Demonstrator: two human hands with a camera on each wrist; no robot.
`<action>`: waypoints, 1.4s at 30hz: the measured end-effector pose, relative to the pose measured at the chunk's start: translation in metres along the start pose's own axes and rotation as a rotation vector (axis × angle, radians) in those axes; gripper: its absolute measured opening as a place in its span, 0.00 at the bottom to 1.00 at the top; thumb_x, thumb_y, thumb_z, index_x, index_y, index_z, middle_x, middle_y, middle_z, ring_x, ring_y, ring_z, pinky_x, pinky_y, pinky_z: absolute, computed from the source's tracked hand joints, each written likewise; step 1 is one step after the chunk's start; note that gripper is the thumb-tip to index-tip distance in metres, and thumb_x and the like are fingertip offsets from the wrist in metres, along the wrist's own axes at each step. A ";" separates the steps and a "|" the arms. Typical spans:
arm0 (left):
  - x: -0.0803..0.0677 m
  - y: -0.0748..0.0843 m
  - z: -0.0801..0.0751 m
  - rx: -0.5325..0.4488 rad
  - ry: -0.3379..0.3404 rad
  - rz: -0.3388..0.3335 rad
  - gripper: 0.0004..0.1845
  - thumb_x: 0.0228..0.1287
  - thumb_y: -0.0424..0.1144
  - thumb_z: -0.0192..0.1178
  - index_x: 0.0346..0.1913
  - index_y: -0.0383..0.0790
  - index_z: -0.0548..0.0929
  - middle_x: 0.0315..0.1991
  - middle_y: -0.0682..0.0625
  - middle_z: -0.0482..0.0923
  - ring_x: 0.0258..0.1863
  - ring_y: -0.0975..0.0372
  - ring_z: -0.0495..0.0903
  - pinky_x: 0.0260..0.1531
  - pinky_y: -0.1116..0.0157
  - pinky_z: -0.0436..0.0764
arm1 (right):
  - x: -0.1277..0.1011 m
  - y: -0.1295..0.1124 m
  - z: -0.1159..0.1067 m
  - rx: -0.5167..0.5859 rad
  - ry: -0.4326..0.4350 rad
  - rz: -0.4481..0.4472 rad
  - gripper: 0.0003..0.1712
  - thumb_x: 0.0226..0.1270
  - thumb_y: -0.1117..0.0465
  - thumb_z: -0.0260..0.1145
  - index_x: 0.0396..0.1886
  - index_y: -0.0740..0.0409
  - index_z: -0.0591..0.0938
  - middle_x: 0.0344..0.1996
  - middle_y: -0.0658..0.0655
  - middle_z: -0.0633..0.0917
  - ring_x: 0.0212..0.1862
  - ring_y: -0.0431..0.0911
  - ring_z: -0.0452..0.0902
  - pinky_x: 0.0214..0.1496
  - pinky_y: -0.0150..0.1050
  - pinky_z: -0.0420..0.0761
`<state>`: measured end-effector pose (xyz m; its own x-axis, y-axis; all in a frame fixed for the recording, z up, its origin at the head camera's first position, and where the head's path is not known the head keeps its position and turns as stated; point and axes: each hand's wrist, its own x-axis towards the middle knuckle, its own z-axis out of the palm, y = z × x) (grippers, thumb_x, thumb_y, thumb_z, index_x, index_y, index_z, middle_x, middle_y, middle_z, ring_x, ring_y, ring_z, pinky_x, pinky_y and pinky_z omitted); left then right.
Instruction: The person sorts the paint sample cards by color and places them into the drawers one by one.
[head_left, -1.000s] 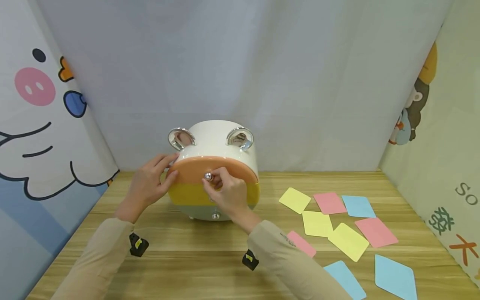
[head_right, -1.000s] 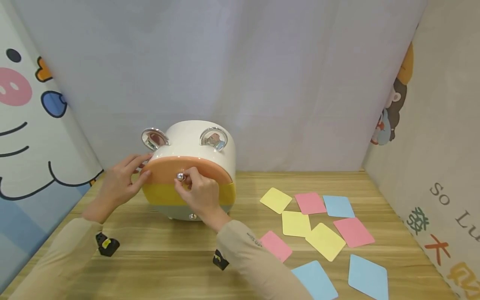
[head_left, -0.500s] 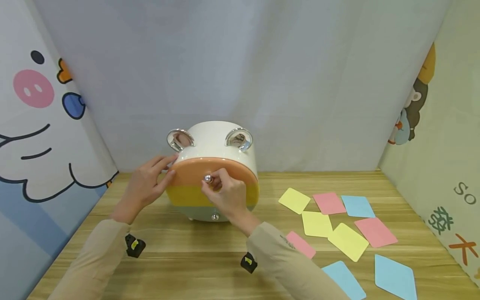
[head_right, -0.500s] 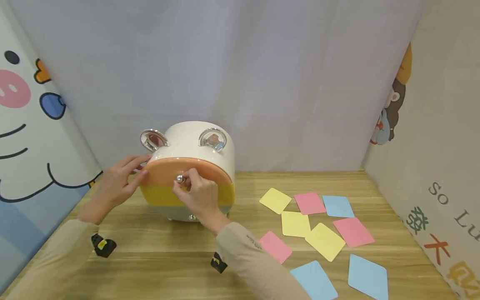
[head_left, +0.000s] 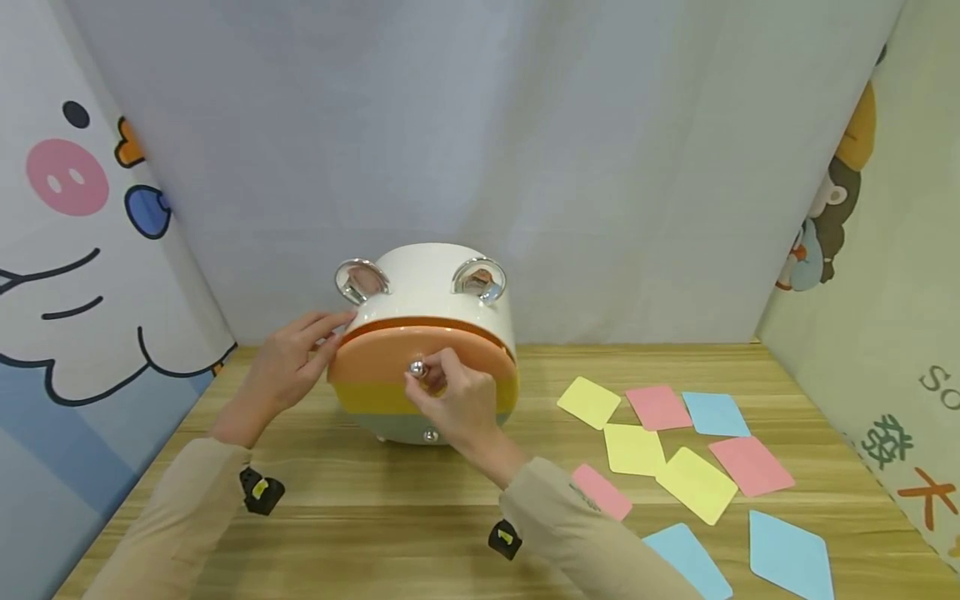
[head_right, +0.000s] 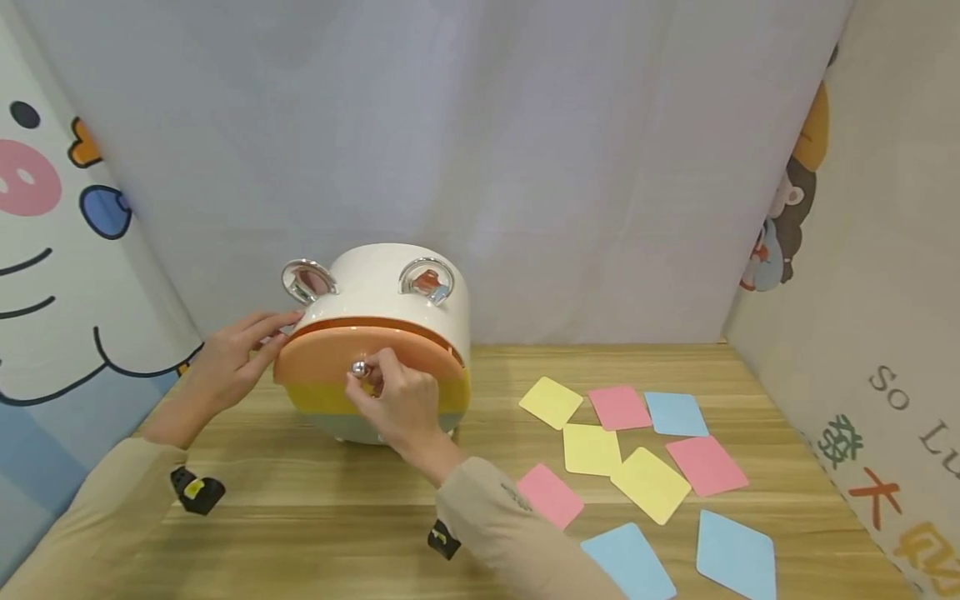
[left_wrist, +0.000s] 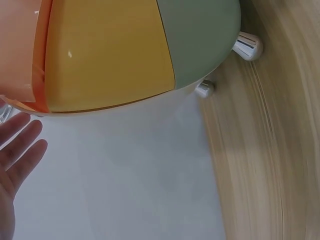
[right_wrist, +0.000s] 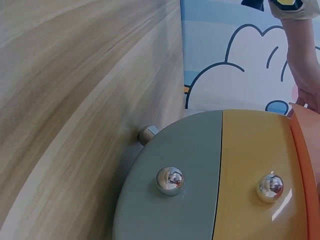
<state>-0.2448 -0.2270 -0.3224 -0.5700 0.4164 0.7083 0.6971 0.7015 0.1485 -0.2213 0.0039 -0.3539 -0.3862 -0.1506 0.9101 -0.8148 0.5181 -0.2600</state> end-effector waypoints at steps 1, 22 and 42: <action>0.000 0.000 0.000 -0.002 -0.005 -0.003 0.15 0.65 0.35 0.53 0.53 0.35 0.78 0.41 0.42 0.78 0.32 0.53 0.80 0.28 0.57 0.82 | -0.001 0.000 -0.001 0.003 0.000 0.001 0.10 0.47 0.64 0.68 0.26 0.59 0.74 0.16 0.50 0.82 0.16 0.36 0.75 0.17 0.18 0.67; 0.002 -0.002 0.001 -0.016 -0.026 -0.034 0.15 0.61 0.32 0.56 0.52 0.36 0.79 0.41 0.43 0.78 0.28 0.55 0.81 0.26 0.58 0.82 | -0.015 -0.025 -0.019 0.006 -0.003 -0.055 0.11 0.46 0.64 0.69 0.26 0.59 0.74 0.16 0.48 0.81 0.16 0.33 0.75 0.19 0.15 0.68; 0.003 0.000 0.001 -0.025 -0.028 -0.071 0.15 0.63 0.32 0.55 0.53 0.36 0.78 0.41 0.44 0.78 0.29 0.56 0.79 0.26 0.59 0.82 | -0.027 -0.052 -0.034 0.090 0.002 -0.086 0.09 0.47 0.66 0.68 0.28 0.59 0.75 0.17 0.48 0.82 0.18 0.32 0.75 0.23 0.14 0.70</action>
<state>-0.2464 -0.2252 -0.3209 -0.6299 0.3830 0.6756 0.6651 0.7152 0.2147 -0.1541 0.0101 -0.3540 -0.3127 -0.1899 0.9307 -0.8804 0.4258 -0.2089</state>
